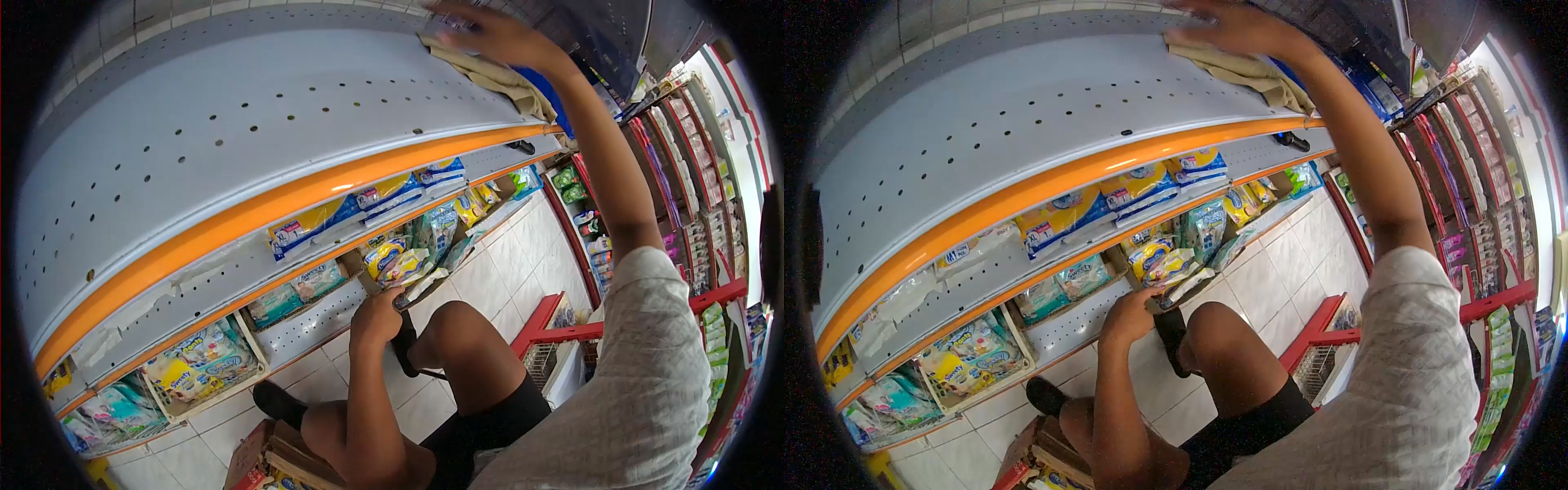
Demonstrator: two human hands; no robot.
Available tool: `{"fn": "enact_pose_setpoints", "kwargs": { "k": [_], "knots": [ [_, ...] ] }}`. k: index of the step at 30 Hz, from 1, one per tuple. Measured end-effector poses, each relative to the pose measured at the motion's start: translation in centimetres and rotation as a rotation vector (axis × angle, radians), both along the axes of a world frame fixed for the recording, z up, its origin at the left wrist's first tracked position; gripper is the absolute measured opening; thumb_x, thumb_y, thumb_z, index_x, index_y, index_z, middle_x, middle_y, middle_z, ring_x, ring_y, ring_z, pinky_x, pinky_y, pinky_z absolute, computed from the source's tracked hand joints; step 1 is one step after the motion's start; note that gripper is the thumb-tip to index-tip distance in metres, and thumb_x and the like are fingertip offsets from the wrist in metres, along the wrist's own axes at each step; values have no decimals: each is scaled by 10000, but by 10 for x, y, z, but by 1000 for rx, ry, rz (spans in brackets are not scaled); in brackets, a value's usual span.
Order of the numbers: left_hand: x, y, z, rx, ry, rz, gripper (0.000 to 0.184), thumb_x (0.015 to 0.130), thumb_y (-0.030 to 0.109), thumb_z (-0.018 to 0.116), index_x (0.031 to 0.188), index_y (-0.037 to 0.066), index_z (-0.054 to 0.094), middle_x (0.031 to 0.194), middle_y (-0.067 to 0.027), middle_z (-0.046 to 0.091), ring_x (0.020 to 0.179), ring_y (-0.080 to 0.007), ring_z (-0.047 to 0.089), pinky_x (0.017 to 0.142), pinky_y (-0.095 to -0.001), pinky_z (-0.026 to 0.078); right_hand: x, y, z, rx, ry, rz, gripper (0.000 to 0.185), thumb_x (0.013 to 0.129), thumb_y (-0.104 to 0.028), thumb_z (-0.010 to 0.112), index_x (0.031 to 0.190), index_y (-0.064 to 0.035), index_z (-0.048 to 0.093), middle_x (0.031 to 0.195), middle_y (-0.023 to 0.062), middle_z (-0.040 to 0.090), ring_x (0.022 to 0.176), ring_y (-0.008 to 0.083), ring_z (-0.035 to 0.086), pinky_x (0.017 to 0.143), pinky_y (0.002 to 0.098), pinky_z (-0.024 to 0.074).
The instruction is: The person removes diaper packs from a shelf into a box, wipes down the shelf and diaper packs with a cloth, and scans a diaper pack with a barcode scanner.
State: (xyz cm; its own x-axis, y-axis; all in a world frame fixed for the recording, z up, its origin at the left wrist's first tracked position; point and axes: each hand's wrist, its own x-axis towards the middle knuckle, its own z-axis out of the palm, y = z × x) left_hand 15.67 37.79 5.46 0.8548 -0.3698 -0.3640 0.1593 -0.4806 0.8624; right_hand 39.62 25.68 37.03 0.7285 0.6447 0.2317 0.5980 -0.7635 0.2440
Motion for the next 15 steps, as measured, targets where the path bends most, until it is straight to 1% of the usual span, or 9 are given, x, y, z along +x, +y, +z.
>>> {"fn": "enact_pose_setpoints", "kwargs": {
  "k": [2, 4, 5, 6, 8, 10, 11, 13, 15],
  "knots": [
    [1, 0, 5, -6, 1, 3, 470, 708, 39, 446, 1143, 168, 570, 1111, -151, 574, 1010, -315, 549, 859, -379, 434, -6, -67, -5, -143, 208, -31, 606, 804, -410, 604, 1310, -147, 402, 1269, 151, 452, 1120, 242, 483, 969, 354, 359],
    [-1, -1, 11, 13, 10, -15, 473, 705, 34, 449, 1148, 150, 565, 1111, -152, 574, 1011, -312, 550, 866, -372, 430, -22, -95, -11, 78, 402, -107, 516, 794, -368, 625, 1225, -117, 495, 1157, 167, 553, 1007, 289, 559, 875, 354, 427],
    [-2, -2, 10, 18, 9, -19, 473, 705, 34, 449, 1148, 150, 565, 1111, -152, 574, 1011, -312, 550, 866, -372, 430, -27, -103, -6, 84, 401, -110, 516, 794, -368, 625, 1225, -117, 495, 1157, 167, 553, 1007, 289, 559, 875, 354, 427],
    [-2, -4, 6, -2, 14, -22, 478, 700, 30, 449, 1149, 146, 564, 1112, -151, 574, 1013, -310, 549, 868, -371, 429, -33, -111, 0, 130, 370, -248, 477, 788, -324, 635, 1202, -121, 515, 1109, 156, 580, 977, 264, 575, 845, 334, 441],
    [-6, -3, 5, -12, 17, -20, 483, 695, 26, 449, 1151, 142, 563, 1113, -149, 574, 1015, -309, 549, 870, -370, 428, -37, -144, 10, 185, 339, -379, 441, 782, -279, 644, 1180, -125, 535, 1062, 145, 606, 947, 240, 591, 816, 314, 456],
    [-8, 0, 9, -9, 26, -23, 486, 694, 24, 445, 1151, 137, 563, 1101, -154, 579, 1015, -312, 549, 869, -373, 428, -21, -191, 18, 277, -40, -492, 369, 788, -202, 630, 1140, -118, 558, 955, 125, 639, 882, 190, 607, 765, 295, 472],
    [-9, 0, 11, -1, 18, -15, 486, 694, 24, 445, 1151, 137, 563, 1101, -154, 579, 1015, -312, 549, 869, -373, 428, -35, -170, 29, 553, -74, -547, 325, 813, -160, 589, 1133, -116, 559, 960, 129, 630, 884, 187, 604, 770, 310, 482],
    [-10, -1, 10, 4, -8, -21, 491, 690, 18, 441, 1151, 139, 564, 1098, -159, 579, 1017, -313, 547, 872, -372, 425, -38, -151, 44, 1153, 132, -368, 309, 828, -120, 547, 1136, -135, 561, 999, 130, 613, 917, 183, 599, 797, 309, 479],
    [-8, -4, 8, 11, -22, -42, 493, 690, 17, 439, 1150, 146, 564, 1097, -168, 578, 1019, -313, 546, 871, -372, 425, -47, -95, 43, 1302, 329, -165, 355, 843, -124, 536, 1198, -132, 517, 1084, 138, 578, 968, 195, 576, 839, 305, 459]
  ]
}}
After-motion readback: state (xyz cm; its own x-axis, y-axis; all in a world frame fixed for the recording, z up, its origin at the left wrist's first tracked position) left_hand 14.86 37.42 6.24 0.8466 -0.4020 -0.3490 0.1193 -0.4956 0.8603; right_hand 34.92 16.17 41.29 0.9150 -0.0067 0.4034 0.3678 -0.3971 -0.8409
